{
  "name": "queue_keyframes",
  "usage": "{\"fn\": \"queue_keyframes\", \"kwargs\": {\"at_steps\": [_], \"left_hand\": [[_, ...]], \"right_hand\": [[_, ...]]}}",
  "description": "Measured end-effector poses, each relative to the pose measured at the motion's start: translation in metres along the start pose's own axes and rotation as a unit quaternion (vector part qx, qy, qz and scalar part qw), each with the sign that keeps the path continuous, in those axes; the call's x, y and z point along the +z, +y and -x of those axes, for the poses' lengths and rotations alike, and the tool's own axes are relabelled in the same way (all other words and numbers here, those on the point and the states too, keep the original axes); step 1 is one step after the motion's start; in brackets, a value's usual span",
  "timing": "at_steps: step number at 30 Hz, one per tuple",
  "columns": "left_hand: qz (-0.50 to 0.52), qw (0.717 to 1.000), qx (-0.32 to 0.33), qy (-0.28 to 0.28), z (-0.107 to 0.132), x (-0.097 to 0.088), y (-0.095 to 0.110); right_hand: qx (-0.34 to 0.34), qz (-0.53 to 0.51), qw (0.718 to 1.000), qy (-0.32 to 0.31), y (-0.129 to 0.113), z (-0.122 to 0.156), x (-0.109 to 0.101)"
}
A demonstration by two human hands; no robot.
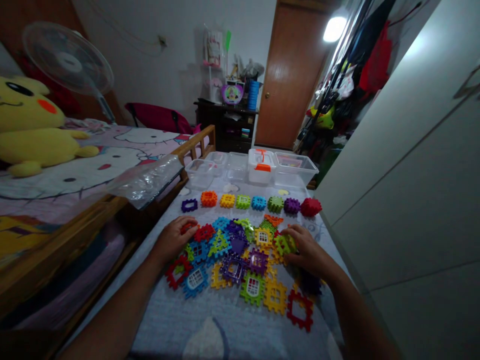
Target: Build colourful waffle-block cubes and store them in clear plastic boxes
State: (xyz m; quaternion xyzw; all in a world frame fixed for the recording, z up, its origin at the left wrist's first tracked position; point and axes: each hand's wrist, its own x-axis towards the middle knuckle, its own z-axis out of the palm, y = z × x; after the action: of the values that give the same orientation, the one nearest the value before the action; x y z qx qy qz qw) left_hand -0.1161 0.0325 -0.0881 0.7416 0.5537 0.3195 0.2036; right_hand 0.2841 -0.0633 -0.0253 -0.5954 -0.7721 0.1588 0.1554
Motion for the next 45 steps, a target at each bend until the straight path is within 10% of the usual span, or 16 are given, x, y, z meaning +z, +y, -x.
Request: {"fn": "queue_keyframes", "kwargs": {"at_steps": [30,45], "left_hand": [[0.001,1.0,-0.002,0.003,0.001,0.0,0.002],[0.011,1.0,-0.015,0.004,0.002,-0.002,0.007]], "right_hand": [[-0.053,0.045,0.998,-0.012,-0.008,-0.011,-0.005],[-0.04,0.151,0.987,-0.019,-0.049,-0.183,0.012]]}}
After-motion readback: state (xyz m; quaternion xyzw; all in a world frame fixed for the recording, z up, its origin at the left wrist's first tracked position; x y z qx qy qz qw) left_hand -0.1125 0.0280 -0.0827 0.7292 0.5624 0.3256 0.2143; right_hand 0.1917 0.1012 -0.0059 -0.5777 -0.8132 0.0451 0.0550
